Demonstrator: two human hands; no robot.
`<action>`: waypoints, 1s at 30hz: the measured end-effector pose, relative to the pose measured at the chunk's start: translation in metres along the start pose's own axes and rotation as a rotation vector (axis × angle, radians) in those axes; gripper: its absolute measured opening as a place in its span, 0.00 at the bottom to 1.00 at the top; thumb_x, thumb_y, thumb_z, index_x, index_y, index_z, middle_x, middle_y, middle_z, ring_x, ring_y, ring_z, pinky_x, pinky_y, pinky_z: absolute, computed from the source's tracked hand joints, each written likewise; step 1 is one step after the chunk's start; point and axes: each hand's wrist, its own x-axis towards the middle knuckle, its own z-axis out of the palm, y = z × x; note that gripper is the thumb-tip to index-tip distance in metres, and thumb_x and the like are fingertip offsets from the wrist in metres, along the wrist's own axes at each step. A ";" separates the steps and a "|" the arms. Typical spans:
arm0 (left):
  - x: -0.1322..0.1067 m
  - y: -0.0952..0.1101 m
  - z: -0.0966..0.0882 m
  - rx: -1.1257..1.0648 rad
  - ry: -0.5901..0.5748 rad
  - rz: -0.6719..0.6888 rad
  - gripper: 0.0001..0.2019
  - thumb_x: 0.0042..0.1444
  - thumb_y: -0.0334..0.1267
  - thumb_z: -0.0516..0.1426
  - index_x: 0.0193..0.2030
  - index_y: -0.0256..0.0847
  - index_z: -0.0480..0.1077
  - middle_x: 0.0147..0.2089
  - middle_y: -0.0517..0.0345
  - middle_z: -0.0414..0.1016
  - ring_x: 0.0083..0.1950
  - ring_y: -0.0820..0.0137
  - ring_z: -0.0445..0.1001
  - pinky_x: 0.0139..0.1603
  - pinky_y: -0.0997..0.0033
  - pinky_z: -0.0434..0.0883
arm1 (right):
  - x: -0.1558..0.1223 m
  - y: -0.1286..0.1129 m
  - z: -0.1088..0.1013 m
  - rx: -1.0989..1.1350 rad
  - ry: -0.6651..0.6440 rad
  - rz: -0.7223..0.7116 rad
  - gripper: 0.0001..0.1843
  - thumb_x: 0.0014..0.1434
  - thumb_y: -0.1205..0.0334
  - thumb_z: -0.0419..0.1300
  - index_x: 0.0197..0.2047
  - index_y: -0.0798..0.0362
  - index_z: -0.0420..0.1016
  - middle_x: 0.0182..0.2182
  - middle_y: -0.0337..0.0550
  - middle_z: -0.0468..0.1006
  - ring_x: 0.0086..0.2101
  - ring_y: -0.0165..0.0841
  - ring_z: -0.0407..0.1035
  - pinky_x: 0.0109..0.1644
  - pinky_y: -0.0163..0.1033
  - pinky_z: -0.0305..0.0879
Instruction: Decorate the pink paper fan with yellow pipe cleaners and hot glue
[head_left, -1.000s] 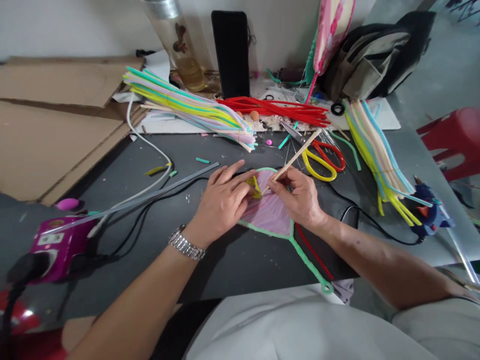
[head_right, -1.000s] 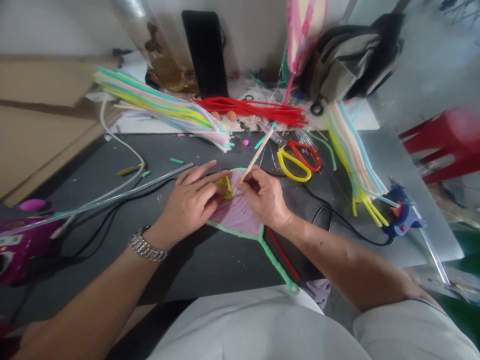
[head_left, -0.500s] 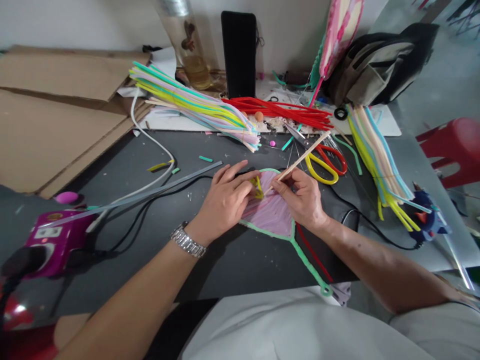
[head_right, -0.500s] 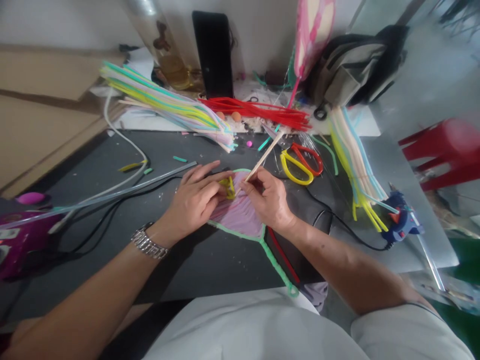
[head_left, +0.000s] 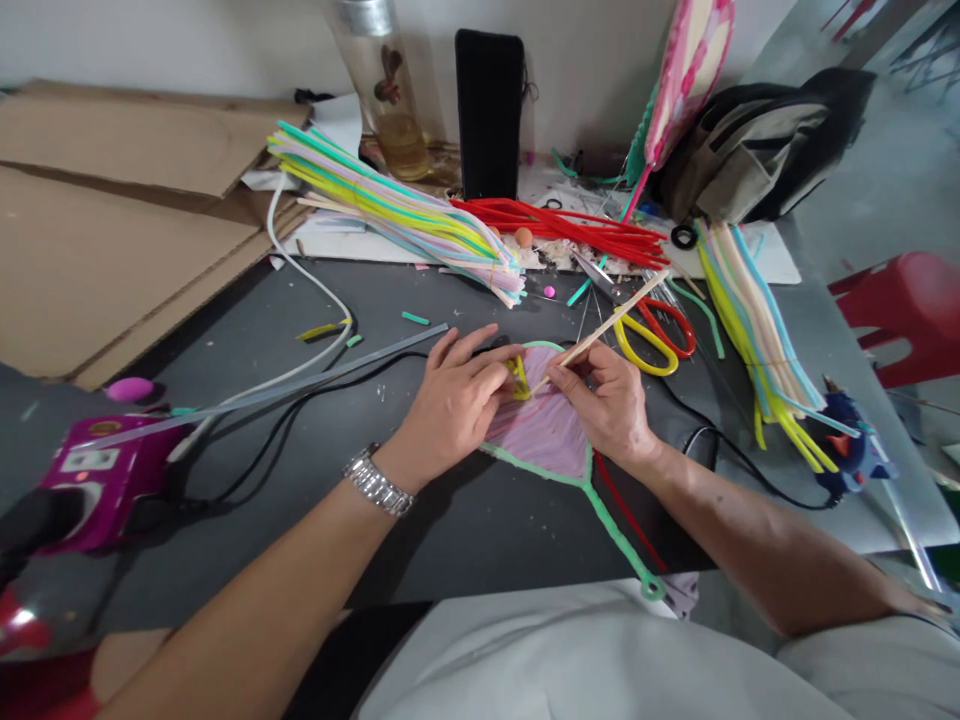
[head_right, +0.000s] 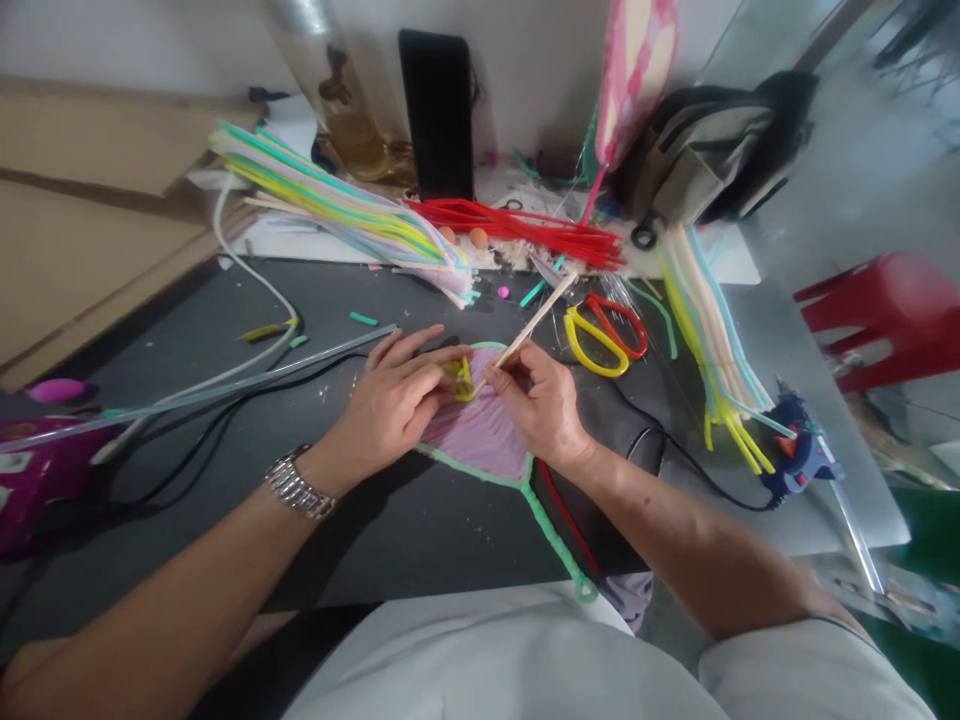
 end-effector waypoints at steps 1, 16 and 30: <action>0.000 0.000 0.000 -0.001 0.000 -0.004 0.12 0.65 0.25 0.51 0.42 0.43 0.74 0.66 0.54 0.77 0.75 0.55 0.62 0.75 0.38 0.55 | 0.000 0.000 0.000 -0.009 -0.002 -0.004 0.11 0.64 0.53 0.65 0.34 0.51 0.76 0.29 0.39 0.80 0.29 0.30 0.72 0.35 0.37 0.71; 0.000 0.002 0.002 0.013 0.018 -0.035 0.13 0.61 0.22 0.53 0.43 0.43 0.74 0.65 0.56 0.77 0.74 0.52 0.64 0.74 0.35 0.53 | -0.009 0.004 0.003 -0.117 -0.049 -0.170 0.05 0.66 0.59 0.63 0.40 0.49 0.79 0.35 0.42 0.84 0.36 0.35 0.77 0.43 0.43 0.73; -0.001 0.003 0.004 0.002 0.055 -0.030 0.13 0.62 0.23 0.54 0.44 0.44 0.74 0.65 0.55 0.78 0.74 0.54 0.64 0.75 0.35 0.51 | -0.007 0.000 0.003 -0.237 -0.076 -0.393 0.04 0.66 0.62 0.64 0.38 0.46 0.80 0.36 0.40 0.85 0.40 0.37 0.79 0.49 0.46 0.73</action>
